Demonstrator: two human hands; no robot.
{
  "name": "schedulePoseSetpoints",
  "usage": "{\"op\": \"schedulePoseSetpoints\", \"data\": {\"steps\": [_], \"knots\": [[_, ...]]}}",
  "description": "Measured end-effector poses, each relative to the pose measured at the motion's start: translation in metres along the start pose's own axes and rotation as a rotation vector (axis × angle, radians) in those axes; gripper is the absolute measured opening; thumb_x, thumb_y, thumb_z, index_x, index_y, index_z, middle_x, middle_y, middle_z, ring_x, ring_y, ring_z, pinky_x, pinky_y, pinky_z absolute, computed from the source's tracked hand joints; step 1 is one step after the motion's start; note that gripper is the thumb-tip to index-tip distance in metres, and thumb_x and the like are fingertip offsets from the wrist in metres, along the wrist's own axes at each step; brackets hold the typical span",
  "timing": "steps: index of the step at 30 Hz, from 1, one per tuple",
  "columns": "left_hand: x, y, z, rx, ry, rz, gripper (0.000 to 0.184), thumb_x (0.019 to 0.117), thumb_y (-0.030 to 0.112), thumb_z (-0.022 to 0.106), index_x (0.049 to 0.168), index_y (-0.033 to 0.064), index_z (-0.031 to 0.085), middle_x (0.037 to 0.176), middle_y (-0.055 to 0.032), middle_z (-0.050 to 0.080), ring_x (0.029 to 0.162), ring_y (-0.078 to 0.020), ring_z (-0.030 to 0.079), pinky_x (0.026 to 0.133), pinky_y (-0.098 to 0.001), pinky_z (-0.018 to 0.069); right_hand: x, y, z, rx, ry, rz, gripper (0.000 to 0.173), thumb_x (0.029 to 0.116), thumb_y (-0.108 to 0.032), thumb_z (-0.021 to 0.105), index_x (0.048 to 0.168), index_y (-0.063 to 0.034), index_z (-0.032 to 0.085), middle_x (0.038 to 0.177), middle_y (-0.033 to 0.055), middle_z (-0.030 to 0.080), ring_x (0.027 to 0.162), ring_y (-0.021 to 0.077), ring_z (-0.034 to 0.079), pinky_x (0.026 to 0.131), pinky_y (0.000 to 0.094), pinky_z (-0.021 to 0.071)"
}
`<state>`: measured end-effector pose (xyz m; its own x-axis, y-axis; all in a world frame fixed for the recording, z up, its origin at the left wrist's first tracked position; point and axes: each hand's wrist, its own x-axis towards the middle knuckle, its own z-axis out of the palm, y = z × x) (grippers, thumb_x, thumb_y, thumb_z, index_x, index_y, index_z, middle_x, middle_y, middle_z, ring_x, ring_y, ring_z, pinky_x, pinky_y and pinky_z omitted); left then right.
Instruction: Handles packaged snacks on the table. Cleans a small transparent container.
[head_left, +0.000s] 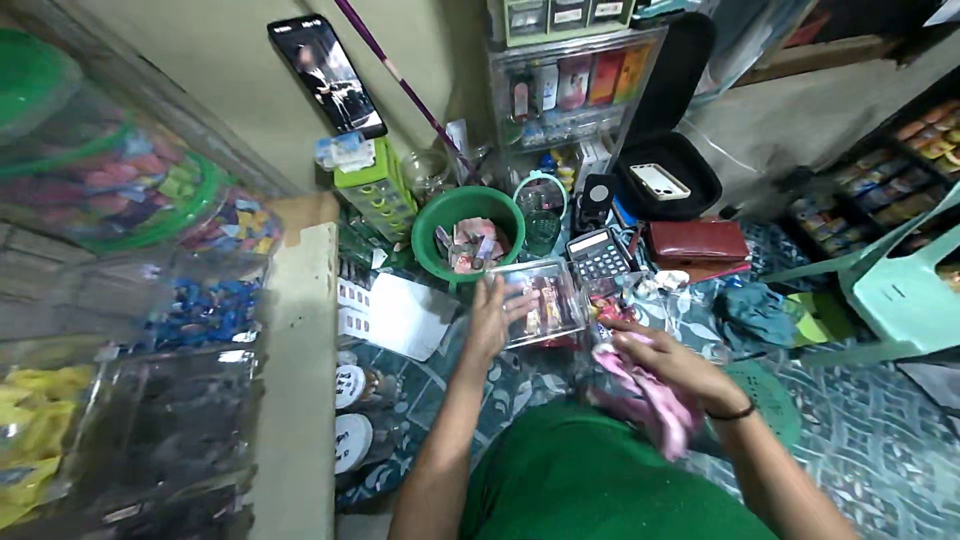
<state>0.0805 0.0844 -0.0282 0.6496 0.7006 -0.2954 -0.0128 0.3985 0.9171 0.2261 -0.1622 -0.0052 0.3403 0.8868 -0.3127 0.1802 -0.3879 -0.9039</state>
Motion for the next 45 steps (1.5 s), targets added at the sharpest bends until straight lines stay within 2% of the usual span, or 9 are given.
{"op": "schedulePoseSetpoints", "data": {"steps": [5, 8, 10, 13, 20, 25, 35, 39, 45], "knots": [[0.036, -0.021, 0.018, 0.196, 0.046, 0.066, 0.047, 0.1114, 0.022, 0.037, 0.153, 0.0049, 0.026, 0.12, -0.0246, 0.061, 0.089, -0.0298, 0.073, 0.079, -0.044, 0.0632, 0.04, 0.021, 0.036, 0.135, 0.152, 0.142, 0.057, 0.1071, -0.042, 0.046, 0.152, -0.0066, 0.044, 0.131, 0.0156, 0.064, 0.111, 0.017, 0.065, 0.097, 0.0373, 0.0529], [0.046, -0.024, 0.015, 0.632, 0.144, 0.19, 0.054, 0.1091, 0.026, 0.045, 0.155, -0.0001, 0.034, 0.139, -0.0295, 0.052, 0.112, -0.0368, 0.064, 0.096, -0.0507, 0.0529, 0.042, 0.019, 0.038, 0.178, 0.175, 0.149, 0.053, 0.1081, -0.039, 0.044, 0.148, -0.0054, 0.048, 0.125, 0.0139, 0.066, 0.106, 0.0146, 0.066, 0.094, 0.035, 0.0541], [0.042, -0.021, 0.018, 0.819, 0.177, 0.249, 0.058, 0.1084, 0.027, 0.047, 0.156, -0.0022, 0.031, 0.153, -0.0315, 0.038, 0.136, -0.0439, 0.046, 0.112, -0.0551, 0.0384, 0.039, 0.02, 0.037, 0.149, 0.166, 0.12, 0.053, 0.108, -0.039, 0.043, 0.148, -0.0051, 0.049, 0.122, 0.0132, 0.067, 0.103, 0.0134, 0.066, 0.093, 0.0342, 0.0545], [0.038, -0.024, 0.02, 0.897, 0.154, 0.29, 0.058, 0.1075, 0.025, 0.048, 0.156, -0.003, 0.031, 0.151, -0.0317, 0.041, 0.14, -0.0457, 0.041, 0.116, -0.0558, 0.0342, 0.036, 0.018, 0.04, 0.078, 0.175, 0.098, 0.055, 0.1071, -0.039, 0.045, 0.15, -0.0054, 0.048, 0.122, 0.0144, 0.068, 0.104, 0.0148, 0.067, 0.095, 0.0363, 0.054], [0.037, -0.041, 0.003, 0.687, 0.069, 0.26, 0.057, 0.1055, 0.019, 0.054, 0.155, -0.0006, 0.035, 0.156, -0.023, 0.04, 0.138, -0.0331, 0.049, 0.114, -0.0475, 0.0401, 0.033, 0.013, 0.046, -0.051, 0.14, 0.176, 0.063, 0.1071, -0.043, 0.046, 0.157, -0.0059, 0.038, 0.131, 0.021, 0.064, 0.112, 0.0242, 0.066, 0.1, 0.0444, 0.0513], [0.023, -0.051, -0.008, 0.567, 0.111, 0.285, 0.055, 0.1046, 0.015, 0.055, 0.154, -0.0011, 0.037, 0.155, -0.0216, 0.043, 0.132, -0.0282, 0.055, 0.109, -0.0408, 0.0454, 0.03, 0.01, 0.06, 0.155, 0.082, 0.21, 0.075, 0.1034, -0.042, 0.054, 0.162, -0.0097, 0.02, 0.138, 0.0206, 0.058, 0.11, 0.0199, 0.066, 0.096, 0.0391, 0.0539], [-0.017, -0.043, -0.038, 0.347, 0.158, 0.233, 0.044, 0.1061, 0.013, 0.048, 0.147, -0.0053, 0.045, 0.145, -0.0219, 0.052, 0.127, -0.0191, 0.057, 0.107, -0.0346, 0.0462, 0.017, -0.005, 0.064, 0.021, -0.122, 0.105, 0.059, 0.1043, -0.041, 0.051, 0.153, -0.0091, 0.046, 0.129, 0.0156, 0.066, 0.104, 0.0161, 0.068, 0.094, 0.0374, 0.0548], [-0.025, -0.031, -0.037, 0.272, 0.156, 0.335, 0.037, 0.1059, 0.012, 0.046, 0.137, -0.0062, 0.052, 0.126, -0.0126, 0.065, 0.11, -0.008, 0.064, 0.096, -0.0274, 0.0527, 0.017, -0.004, 0.06, -0.067, -0.024, 0.028, 0.066, 0.1037, -0.045, 0.051, 0.156, -0.0072, 0.04, 0.124, 0.0175, 0.068, 0.101, 0.0178, 0.069, 0.093, 0.0401, 0.0553], [-0.018, -0.031, -0.038, 0.117, 0.052, 0.208, 0.044, 0.1062, 0.011, 0.042, 0.146, -0.008, 0.04, 0.133, -0.022, 0.06, 0.12, -0.0222, 0.062, 0.107, -0.0362, 0.0486, 0.026, -0.005, 0.05, 0.045, -0.048, 0.092, 0.061, 0.1048, -0.042, 0.05, 0.155, -0.0085, 0.042, 0.129, 0.0149, 0.065, 0.104, 0.0135, 0.067, 0.094, 0.0354, 0.054]]}}
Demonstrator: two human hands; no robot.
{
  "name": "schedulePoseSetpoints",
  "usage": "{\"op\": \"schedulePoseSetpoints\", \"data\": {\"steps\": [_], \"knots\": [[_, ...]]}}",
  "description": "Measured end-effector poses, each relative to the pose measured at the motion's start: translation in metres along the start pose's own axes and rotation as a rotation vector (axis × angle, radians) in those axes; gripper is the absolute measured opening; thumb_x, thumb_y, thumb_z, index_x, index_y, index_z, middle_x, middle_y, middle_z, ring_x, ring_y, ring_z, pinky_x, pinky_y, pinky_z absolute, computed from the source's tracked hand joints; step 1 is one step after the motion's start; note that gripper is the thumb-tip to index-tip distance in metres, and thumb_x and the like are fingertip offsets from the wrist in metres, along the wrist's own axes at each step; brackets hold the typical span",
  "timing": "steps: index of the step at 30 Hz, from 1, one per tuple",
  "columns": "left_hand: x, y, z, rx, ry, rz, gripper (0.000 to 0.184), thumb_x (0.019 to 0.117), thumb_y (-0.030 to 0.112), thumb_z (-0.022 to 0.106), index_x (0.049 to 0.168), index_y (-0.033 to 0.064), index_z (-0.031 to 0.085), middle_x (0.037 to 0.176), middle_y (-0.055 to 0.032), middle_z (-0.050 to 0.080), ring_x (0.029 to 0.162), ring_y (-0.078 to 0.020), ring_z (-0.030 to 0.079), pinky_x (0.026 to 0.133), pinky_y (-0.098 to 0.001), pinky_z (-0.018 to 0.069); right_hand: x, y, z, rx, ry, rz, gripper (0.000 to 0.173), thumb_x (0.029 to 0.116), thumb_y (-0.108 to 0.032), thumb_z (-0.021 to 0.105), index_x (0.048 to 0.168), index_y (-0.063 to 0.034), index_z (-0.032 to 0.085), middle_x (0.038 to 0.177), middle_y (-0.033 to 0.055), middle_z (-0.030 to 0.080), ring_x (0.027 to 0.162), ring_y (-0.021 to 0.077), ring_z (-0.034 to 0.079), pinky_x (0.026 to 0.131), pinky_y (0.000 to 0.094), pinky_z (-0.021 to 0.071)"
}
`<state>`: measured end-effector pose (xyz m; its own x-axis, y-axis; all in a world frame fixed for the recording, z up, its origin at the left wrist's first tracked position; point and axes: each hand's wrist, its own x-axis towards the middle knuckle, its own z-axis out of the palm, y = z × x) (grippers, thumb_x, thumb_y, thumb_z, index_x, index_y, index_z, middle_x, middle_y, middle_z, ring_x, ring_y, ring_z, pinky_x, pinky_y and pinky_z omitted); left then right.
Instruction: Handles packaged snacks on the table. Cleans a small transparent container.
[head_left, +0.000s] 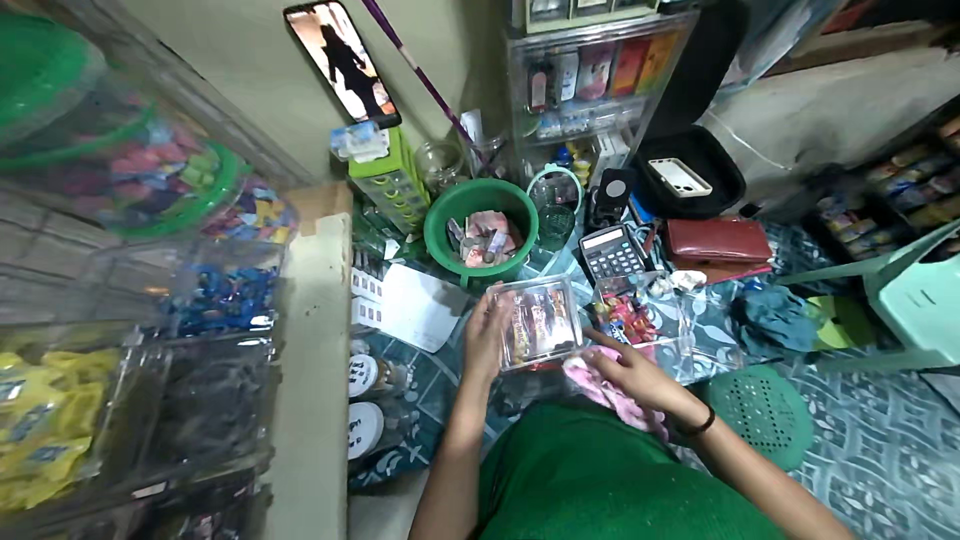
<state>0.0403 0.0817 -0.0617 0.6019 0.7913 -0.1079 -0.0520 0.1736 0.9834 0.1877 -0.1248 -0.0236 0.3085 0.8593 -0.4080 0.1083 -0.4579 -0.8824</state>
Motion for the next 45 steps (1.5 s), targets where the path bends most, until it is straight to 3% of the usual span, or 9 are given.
{"op": "schedulePoseSetpoints", "data": {"steps": [5, 10, 16, 23, 28, 30, 38, 42, 45], "knots": [[0.004, -0.008, 0.008, 0.501, 0.155, 0.155, 0.054, 0.1058, 0.015, 0.049, 0.153, -0.007, 0.034, 0.146, -0.0267, 0.051, 0.133, -0.0325, 0.053, 0.111, -0.0432, 0.0424, 0.006, -0.001, 0.001, 0.059, 0.033, 0.024, 0.056, 0.106, -0.04, 0.048, 0.152, -0.0078, 0.045, 0.122, 0.0128, 0.067, 0.099, 0.0114, 0.067, 0.09, 0.0326, 0.0552], [0.021, -0.019, 0.003, 0.653, 0.096, 0.11, 0.051, 0.1061, 0.016, 0.05, 0.149, -0.0084, 0.041, 0.155, -0.0285, 0.039, 0.144, -0.0368, 0.042, 0.118, -0.0468, 0.0342, 0.01, 0.002, 0.006, 0.059, 0.039, 0.059, 0.057, 0.1064, -0.04, 0.048, 0.152, -0.0067, 0.045, 0.122, 0.0146, 0.067, 0.1, 0.0141, 0.067, 0.091, 0.0348, 0.0549], [0.027, -0.023, 0.001, 0.631, 0.021, -0.021, 0.054, 0.1082, 0.02, 0.047, 0.154, -0.0049, 0.034, 0.153, -0.0267, 0.043, 0.141, -0.0345, 0.045, 0.118, -0.0466, 0.0342, 0.013, 0.006, 0.007, 0.077, 0.063, 0.076, 0.055, 0.1068, -0.039, 0.047, 0.15, -0.0044, 0.047, 0.118, 0.0138, 0.068, 0.097, 0.0127, 0.067, 0.089, 0.0332, 0.0547], [0.03, -0.033, -0.006, 0.333, 0.023, -0.131, 0.055, 0.1062, 0.022, 0.052, 0.155, 0.0036, 0.037, 0.146, -0.0238, 0.052, 0.128, -0.0285, 0.056, 0.108, -0.0424, 0.0457, 0.018, 0.008, 0.005, 0.051, 0.069, 0.074, 0.055, 0.1071, -0.04, 0.047, 0.151, -0.006, 0.047, 0.123, 0.0138, 0.067, 0.102, 0.0133, 0.067, 0.092, 0.0339, 0.0547], [0.029, -0.035, -0.001, 0.356, 0.056, -0.155, 0.05, 0.1069, 0.025, 0.051, 0.149, -0.0011, 0.044, 0.139, -0.0243, 0.056, 0.126, -0.0273, 0.058, 0.108, -0.043, 0.046, 0.018, 0.011, 0.008, 0.02, 0.048, 0.07, 0.062, 0.1066, -0.041, 0.047, 0.155, -0.0045, 0.04, 0.133, 0.0167, 0.063, 0.109, 0.0147, 0.066, 0.098, 0.0342, 0.0531], [0.029, -0.035, -0.001, 0.345, 0.063, -0.16, 0.051, 0.1066, 0.026, 0.052, 0.149, -0.002, 0.043, 0.139, -0.0248, 0.056, 0.126, -0.0281, 0.058, 0.107, -0.0437, 0.0461, 0.017, 0.012, 0.009, -0.002, 0.037, 0.063, 0.062, 0.1067, -0.041, 0.047, 0.157, -0.0051, 0.038, 0.129, 0.0165, 0.065, 0.103, 0.0139, 0.066, 0.094, 0.0341, 0.0536], [-0.017, -0.037, -0.028, 0.283, 0.233, 0.067, 0.053, 0.1061, 0.017, 0.048, 0.15, -0.0097, 0.035, 0.153, -0.0287, 0.041, 0.141, -0.0305, 0.045, 0.115, -0.0397, 0.0394, -0.004, 0.018, -0.01, 0.032, 0.03, 0.015, 0.052, 0.1082, -0.041, 0.043, 0.151, -0.0104, 0.047, 0.126, 0.0105, 0.066, 0.103, 0.0112, 0.067, 0.092, 0.0333, 0.0555], [-0.065, -0.029, -0.045, 0.382, 0.367, 0.174, 0.041, 0.1026, 0.007, 0.048, 0.137, -0.015, 0.049, 0.14, -0.0299, 0.054, 0.131, -0.0279, 0.055, 0.109, -0.037, 0.0454, -0.011, 0.017, -0.01, 0.151, 0.051, -0.04, 0.044, 0.1091, -0.034, 0.039, 0.143, -0.009, 0.054, 0.118, 0.0038, 0.068, 0.099, 0.0051, 0.066, 0.088, 0.0268, 0.0559], [-0.098, -0.02, -0.037, 0.353, 0.372, 0.242, 0.033, 0.1006, 0.005, 0.048, 0.124, -0.0162, 0.059, 0.123, -0.0239, 0.066, 0.113, -0.0165, 0.065, 0.097, -0.0297, 0.0525, -0.016, 0.009, -0.001, 0.291, 0.066, -0.067, 0.043, 0.108, -0.033, 0.04, 0.14, -0.0092, 0.057, 0.113, 0.0, 0.07, 0.095, 0.0047, 0.067, 0.085, 0.0263, 0.0578]]}}
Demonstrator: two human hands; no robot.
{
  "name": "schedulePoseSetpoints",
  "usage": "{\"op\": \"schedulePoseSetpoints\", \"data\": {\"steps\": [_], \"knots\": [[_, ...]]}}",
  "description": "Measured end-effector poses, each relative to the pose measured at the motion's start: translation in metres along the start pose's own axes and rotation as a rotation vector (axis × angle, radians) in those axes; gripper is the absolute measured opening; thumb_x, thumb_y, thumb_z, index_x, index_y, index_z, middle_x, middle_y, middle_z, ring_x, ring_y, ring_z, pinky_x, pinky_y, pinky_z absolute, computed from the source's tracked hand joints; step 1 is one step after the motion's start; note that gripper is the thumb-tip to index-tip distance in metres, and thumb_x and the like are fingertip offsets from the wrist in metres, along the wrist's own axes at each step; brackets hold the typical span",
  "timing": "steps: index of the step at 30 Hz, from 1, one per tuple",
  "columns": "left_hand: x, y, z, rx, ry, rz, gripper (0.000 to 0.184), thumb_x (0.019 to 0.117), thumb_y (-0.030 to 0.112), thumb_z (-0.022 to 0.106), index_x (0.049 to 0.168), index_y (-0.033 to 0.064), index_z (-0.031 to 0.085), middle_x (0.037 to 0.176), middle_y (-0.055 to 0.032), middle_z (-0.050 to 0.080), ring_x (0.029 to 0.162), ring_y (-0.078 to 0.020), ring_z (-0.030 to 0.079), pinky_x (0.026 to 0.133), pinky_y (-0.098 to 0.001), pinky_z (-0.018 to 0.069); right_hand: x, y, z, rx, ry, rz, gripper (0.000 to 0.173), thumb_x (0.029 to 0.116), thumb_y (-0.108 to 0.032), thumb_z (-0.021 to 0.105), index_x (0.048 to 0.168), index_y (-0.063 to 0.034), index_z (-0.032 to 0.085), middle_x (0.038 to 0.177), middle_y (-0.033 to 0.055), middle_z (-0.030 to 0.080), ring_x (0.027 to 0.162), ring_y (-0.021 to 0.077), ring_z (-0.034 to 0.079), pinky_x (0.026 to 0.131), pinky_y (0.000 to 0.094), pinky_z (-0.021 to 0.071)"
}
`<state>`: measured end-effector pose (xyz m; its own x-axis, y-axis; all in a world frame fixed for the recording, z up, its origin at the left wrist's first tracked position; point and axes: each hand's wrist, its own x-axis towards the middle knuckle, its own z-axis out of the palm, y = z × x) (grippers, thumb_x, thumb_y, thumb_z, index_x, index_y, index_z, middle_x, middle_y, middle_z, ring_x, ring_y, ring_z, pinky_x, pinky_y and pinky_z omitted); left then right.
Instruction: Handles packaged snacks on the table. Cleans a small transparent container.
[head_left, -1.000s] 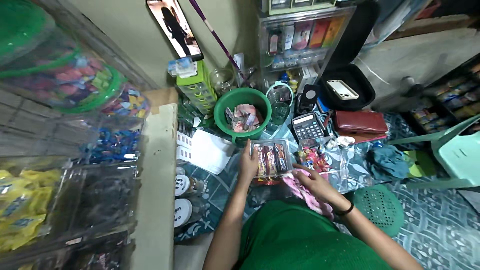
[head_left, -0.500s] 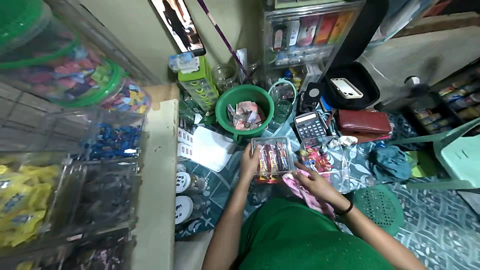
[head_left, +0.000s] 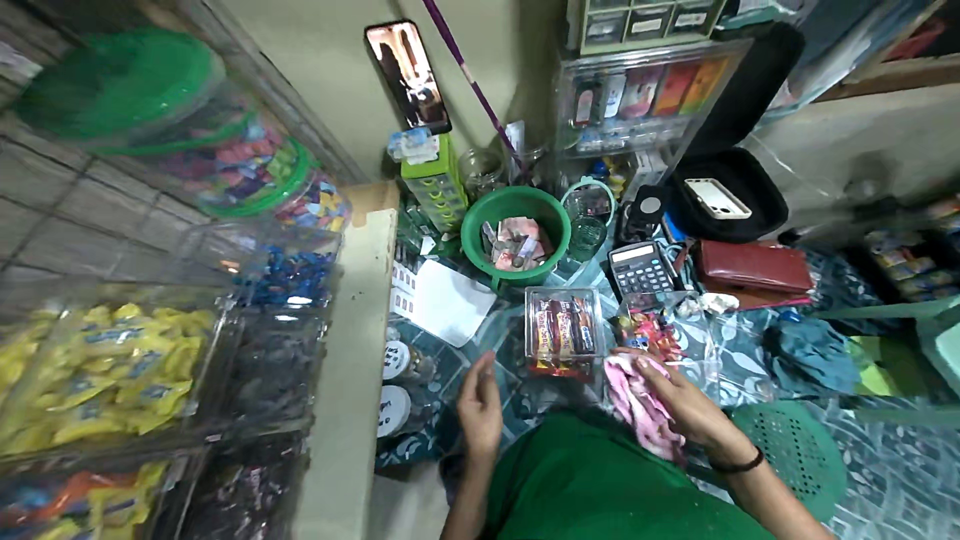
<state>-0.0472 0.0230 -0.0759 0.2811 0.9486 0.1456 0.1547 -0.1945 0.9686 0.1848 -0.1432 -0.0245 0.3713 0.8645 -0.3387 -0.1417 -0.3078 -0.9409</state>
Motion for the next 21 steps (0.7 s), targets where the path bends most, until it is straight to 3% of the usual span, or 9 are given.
{"op": "schedulePoseSetpoints", "data": {"steps": [3, 6, 10, 13, 15, 16, 17, 19, 21], "knots": [[-0.028, 0.03, 0.007, -0.181, -0.266, 0.026, 0.034, 0.1008, 0.011, 0.052, 0.124, -0.0129, 0.06, 0.119, -0.0162, 0.068, 0.107, -0.0122, 0.068, 0.093, -0.0295, 0.0567, -0.01, -0.007, 0.013, 0.267, -0.035, -0.057, 0.044, 0.1041, -0.039, 0.05, 0.136, -0.0092, 0.058, 0.11, -0.0028, 0.073, 0.094, 0.0047, 0.07, 0.084, 0.025, 0.0602], [-0.048, 0.042, 0.028, -0.209, -0.735, 0.064, 0.056, 0.0984, 0.022, 0.064, 0.142, -0.0101, 0.049, 0.14, -0.0194, 0.059, 0.126, -0.0153, 0.059, 0.107, -0.0324, 0.049, -0.019, -0.013, 0.018, 0.642, -0.113, -0.115, 0.043, 0.0939, -0.051, 0.067, 0.119, -0.0162, 0.068, 0.101, -0.002, 0.076, 0.089, 0.0066, 0.073, 0.08, 0.0264, 0.0621], [-0.063, 0.046, 0.053, -0.069, -0.972, 0.123, 0.025, 0.0997, 0.014, 0.06, 0.11, -0.006, 0.07, 0.109, -0.016, 0.072, 0.104, -0.0145, 0.069, 0.097, -0.0317, 0.0535, -0.034, -0.024, 0.004, 0.809, -0.048, -0.272, 0.032, 0.0927, -0.045, 0.069, 0.113, -0.0198, 0.074, 0.1, -0.002, 0.077, 0.088, 0.0061, 0.073, 0.08, 0.0255, 0.0618], [-0.071, 0.051, 0.054, -0.417, -0.832, -0.247, 0.032, 0.1044, 0.009, 0.048, 0.126, -0.0135, 0.055, 0.115, -0.011, 0.068, 0.104, -0.0091, 0.067, 0.095, -0.0289, 0.0556, -0.046, -0.02, -0.005, 0.489, 0.222, -0.432, 0.036, 0.0952, -0.05, 0.063, 0.121, -0.0258, 0.066, 0.101, -0.0125, 0.075, 0.085, -0.0018, 0.07, 0.075, 0.019, 0.0595], [-0.07, 0.055, 0.054, -0.79, -0.689, -0.635, 0.047, 0.107, 0.032, 0.041, 0.141, -0.0013, 0.038, 0.125, -0.01, 0.065, 0.112, -0.022, 0.067, 0.093, -0.0444, 0.058, -0.047, -0.002, -0.002, 0.023, 0.159, -0.602, 0.053, 0.1034, -0.052, 0.049, 0.143, -0.0174, 0.054, 0.138, -0.0095, 0.063, 0.122, 0.0008, 0.059, 0.104, 0.0232, 0.0503], [-0.069, 0.058, 0.052, -0.895, -0.662, -0.73, 0.056, 0.1063, 0.047, 0.039, 0.145, 0.0063, 0.036, 0.128, -0.0091, 0.063, 0.116, -0.0251, 0.065, 0.094, -0.0485, 0.0572, -0.046, 0.006, 0.004, -0.211, 0.051, -0.666, 0.063, 0.105, -0.054, 0.045, 0.151, -0.0116, 0.048, 0.154, 0.0015, 0.051, 0.144, 0.0137, 0.044, 0.121, 0.0361, 0.0369], [-0.068, 0.063, 0.049, -0.91, -0.635, -0.776, 0.061, 0.1047, 0.058, 0.034, 0.144, 0.012, 0.037, 0.126, -0.0055, 0.065, 0.113, -0.0219, 0.066, 0.091, -0.0443, 0.0587, -0.046, 0.013, 0.014, -0.406, -0.066, -0.698, 0.072, 0.1039, -0.058, 0.043, 0.154, -0.0063, 0.043, 0.161, 0.0127, 0.042, 0.152, 0.0281, 0.032, 0.126, 0.0483, 0.0269], [-0.072, 0.074, 0.045, -0.756, -0.49, -0.796, 0.049, 0.1084, 0.047, 0.026, 0.128, 0.0116, 0.053, 0.104, -0.0001, 0.073, 0.093, -0.0115, 0.071, 0.08, -0.0321, 0.0613, -0.049, 0.021, 0.032, -0.59, -0.316, -0.704, 0.079, 0.0993, -0.057, 0.052, 0.149, 0.004, 0.048, 0.16, 0.0275, 0.036, 0.152, 0.0472, 0.025, 0.124, 0.0622, 0.0209], [-0.075, 0.077, 0.036, -0.475, -0.353, -0.669, 0.029, 0.1073, 0.018, 0.04, 0.127, 0.0002, 0.053, 0.098, -0.0013, 0.072, 0.087, -0.0083, 0.071, 0.081, -0.0292, 0.061, -0.047, 0.02, 0.025, -0.526, -0.491, -0.674, 0.061, 0.0981, -0.042, 0.063, 0.139, 0.0038, 0.059, 0.155, 0.0263, 0.045, 0.15, 0.0422, 0.032, 0.124, 0.0538, 0.0258]]}}
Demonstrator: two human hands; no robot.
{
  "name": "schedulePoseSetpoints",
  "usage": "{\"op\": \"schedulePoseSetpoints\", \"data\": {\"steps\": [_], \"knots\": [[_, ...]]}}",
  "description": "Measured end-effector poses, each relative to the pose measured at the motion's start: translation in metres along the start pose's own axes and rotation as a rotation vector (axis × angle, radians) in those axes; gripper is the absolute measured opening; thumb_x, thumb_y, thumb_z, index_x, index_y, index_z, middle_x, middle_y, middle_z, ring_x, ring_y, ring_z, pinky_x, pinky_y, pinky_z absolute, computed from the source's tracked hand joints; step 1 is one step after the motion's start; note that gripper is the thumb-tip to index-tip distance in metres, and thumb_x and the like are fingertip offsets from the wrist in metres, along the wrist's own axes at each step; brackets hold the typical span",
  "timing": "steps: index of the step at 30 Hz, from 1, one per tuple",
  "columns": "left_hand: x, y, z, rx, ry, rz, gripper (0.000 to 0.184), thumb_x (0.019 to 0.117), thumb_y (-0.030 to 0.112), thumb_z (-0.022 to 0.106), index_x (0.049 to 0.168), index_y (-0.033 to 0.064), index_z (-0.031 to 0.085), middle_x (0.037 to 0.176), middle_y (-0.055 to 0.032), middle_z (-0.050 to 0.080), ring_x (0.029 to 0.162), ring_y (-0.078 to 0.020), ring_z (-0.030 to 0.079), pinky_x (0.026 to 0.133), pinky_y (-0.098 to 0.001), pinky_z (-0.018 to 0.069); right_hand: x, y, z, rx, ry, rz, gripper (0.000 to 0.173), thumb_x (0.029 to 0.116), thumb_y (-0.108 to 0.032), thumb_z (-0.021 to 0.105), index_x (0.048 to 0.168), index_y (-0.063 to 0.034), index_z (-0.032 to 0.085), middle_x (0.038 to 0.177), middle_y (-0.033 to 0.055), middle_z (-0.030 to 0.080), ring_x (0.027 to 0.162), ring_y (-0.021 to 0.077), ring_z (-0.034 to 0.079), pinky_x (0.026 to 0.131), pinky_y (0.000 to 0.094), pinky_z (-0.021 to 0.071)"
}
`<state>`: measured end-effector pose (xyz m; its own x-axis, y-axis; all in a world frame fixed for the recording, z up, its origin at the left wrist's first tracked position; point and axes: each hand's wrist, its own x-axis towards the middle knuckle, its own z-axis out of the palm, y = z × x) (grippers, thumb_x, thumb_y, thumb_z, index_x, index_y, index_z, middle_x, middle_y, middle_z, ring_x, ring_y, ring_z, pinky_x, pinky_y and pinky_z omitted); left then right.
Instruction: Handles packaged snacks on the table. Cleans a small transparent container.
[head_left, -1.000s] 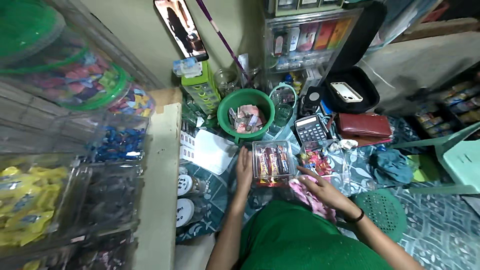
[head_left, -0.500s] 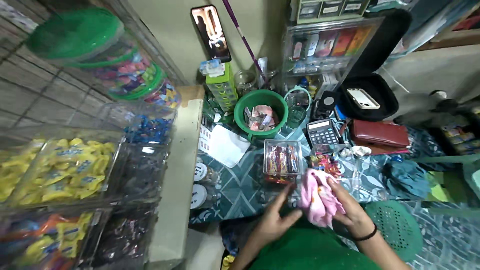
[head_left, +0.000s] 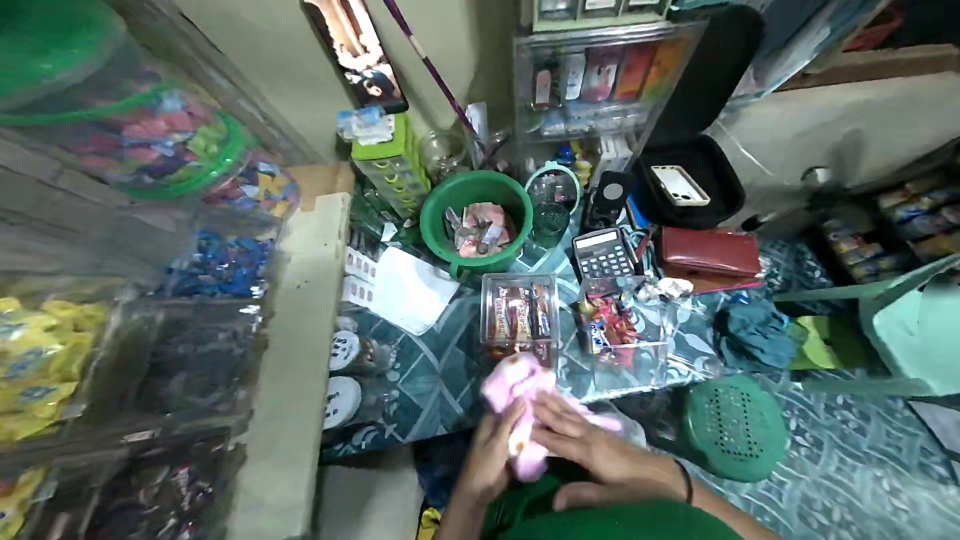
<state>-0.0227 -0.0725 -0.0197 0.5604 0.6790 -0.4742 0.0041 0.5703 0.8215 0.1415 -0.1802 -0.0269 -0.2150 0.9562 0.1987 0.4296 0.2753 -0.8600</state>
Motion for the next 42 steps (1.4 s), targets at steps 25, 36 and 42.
{"op": "schedulePoseSetpoints", "data": {"steps": [25, 36, 42], "knots": [[0.118, -0.083, -0.096, 1.507, 0.779, 0.327, 0.058, 0.0953, 0.031, 0.062, 0.145, 0.0028, 0.053, 0.153, -0.0269, 0.043, 0.145, -0.0544, 0.028, 0.112, -0.0785, 0.0071, -0.061, 0.081, -0.089, -0.751, 0.175, 0.223, 0.026, 0.0945, -0.028, 0.067, 0.092, -0.003, 0.074, 0.084, 0.0123, 0.074, 0.083, 0.0309, 0.074, 0.074, 0.0457, 0.0606], [0.122, -0.085, -0.095, 1.546, 0.818, 0.257, 0.059, 0.0944, 0.032, 0.065, 0.146, 0.006, 0.053, 0.155, -0.0222, 0.043, 0.147, -0.0506, 0.029, 0.113, -0.0763, 0.0089, -0.088, 0.063, -0.077, -0.539, 0.052, 0.398, 0.024, 0.1005, -0.02, 0.062, 0.111, -0.0025, 0.074, 0.113, 0.0148, 0.073, 0.108, 0.0313, 0.071, 0.095, 0.0442, 0.0577], [0.123, -0.085, -0.097, 1.58, 0.825, 0.23, 0.062, 0.0936, 0.033, 0.067, 0.148, 0.0082, 0.051, 0.155, -0.0202, 0.044, 0.147, -0.0487, 0.029, 0.114, -0.075, 0.0084, -0.093, 0.061, -0.076, -0.703, 0.307, 0.671, 0.021, 0.0941, -0.022, 0.069, 0.11, -0.0107, 0.078, 0.103, 0.0212, 0.071, 0.095, 0.0447, 0.068, 0.08, 0.0591, 0.0555]]}}
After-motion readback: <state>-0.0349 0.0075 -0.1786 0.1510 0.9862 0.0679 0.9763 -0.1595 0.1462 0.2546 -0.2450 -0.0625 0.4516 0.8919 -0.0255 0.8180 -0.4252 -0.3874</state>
